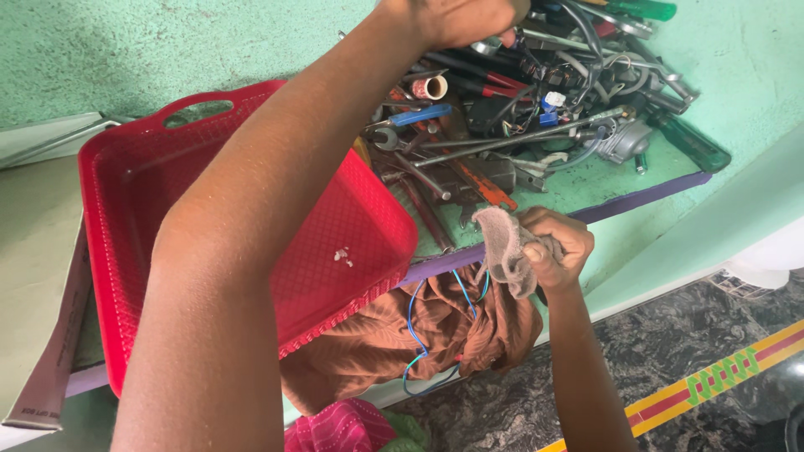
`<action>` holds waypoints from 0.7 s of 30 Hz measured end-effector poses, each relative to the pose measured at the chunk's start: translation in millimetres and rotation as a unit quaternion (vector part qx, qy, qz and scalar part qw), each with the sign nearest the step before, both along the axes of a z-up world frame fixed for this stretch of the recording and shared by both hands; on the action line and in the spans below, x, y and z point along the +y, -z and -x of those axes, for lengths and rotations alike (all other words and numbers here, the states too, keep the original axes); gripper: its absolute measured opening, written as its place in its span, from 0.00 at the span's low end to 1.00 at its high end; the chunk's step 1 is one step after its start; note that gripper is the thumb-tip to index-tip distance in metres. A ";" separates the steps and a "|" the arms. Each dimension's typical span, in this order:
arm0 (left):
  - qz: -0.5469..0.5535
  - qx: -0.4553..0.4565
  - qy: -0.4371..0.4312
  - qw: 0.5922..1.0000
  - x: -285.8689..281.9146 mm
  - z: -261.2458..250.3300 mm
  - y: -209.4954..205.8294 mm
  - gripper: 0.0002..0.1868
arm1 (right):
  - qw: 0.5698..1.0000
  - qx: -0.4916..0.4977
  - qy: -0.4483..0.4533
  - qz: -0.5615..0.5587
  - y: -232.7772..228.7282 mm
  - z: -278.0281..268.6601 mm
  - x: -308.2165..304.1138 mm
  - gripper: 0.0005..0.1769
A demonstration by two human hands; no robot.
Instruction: The person picks up several wrenches from a workbench, wipes them individually with a cloth, and places them into a tray or a box.
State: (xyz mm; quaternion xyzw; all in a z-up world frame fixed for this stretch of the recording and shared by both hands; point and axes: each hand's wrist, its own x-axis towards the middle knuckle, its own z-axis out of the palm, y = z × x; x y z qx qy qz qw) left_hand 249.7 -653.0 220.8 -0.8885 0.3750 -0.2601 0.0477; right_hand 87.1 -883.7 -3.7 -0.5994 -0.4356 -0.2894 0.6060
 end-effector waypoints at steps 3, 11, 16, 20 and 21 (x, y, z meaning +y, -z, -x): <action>0.038 0.044 0.005 0.998 -3.5 -3.5 -6.3 0.21 | 1.000 0.009 -0.005 -0.004 0.0 0.4 -0.9 0.30; 0.157 0.133 0.010 0.978 18.4 -6.6 -13.9 0.16 | 1.000 0.010 -0.015 0.003 0.9 -0.4 -3.3 0.29; 0.162 0.135 0.084 0.974 25.7 -0.6 -5.8 0.14 | 1.000 0.012 0.006 0.012 3.1 -0.5 -4.8 0.30; 0.137 0.114 0.164 0.970 24.6 6.3 -6.6 0.12 | 1.000 0.018 0.012 0.014 2.7 2.1 -5.2 0.30; 0.137 0.107 0.170 0.970 24.5 8.5 -7.5 0.12 | 1.000 0.018 0.012 0.017 2.1 1.7 -5.1 0.30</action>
